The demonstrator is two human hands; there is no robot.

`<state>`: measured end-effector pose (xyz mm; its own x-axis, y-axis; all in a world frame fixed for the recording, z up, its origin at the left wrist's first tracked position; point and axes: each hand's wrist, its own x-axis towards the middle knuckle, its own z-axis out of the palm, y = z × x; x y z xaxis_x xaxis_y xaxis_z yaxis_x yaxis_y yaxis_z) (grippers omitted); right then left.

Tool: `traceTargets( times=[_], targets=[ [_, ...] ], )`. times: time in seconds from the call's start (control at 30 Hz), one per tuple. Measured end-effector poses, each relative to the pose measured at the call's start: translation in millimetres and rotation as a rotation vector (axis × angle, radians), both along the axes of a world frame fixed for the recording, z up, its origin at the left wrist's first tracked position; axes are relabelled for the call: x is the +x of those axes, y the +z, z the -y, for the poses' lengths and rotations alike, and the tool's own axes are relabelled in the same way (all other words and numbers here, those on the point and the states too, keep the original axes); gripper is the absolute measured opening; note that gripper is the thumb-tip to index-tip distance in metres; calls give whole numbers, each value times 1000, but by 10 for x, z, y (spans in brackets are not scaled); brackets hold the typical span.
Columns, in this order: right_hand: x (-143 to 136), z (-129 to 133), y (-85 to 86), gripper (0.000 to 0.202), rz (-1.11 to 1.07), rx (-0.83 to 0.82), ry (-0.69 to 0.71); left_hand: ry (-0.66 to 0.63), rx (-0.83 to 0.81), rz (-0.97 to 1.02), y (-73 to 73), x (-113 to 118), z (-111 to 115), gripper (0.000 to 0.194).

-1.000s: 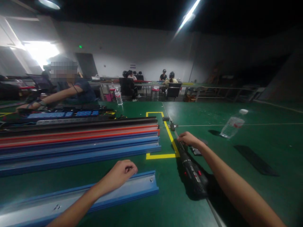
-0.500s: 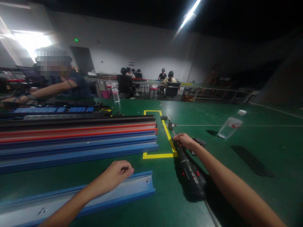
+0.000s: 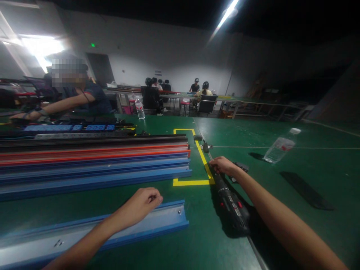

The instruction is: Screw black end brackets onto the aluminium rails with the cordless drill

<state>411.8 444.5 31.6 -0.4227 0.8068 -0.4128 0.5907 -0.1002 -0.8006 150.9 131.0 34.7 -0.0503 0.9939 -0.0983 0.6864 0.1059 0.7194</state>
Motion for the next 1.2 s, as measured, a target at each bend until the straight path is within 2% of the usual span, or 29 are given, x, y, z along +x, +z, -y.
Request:
traceTargets(
  times=[0.37,0.57,0.8,1.2],
  targets=[
    [45,-60,-25,25,-29,-79,16,-60,54,-80,20,19,9,39],
    [43,-65,-38,22,-26,-78,9,-58,66,-115,-18,16,14,38],
    [2,-24,-44,28,-31,-68,-11,-85,90,-151,-33,26,13,39],
    [14,-26,-19,26,-77,-104,44,-81,104,-156,-1,55,25,31]
  ],
)
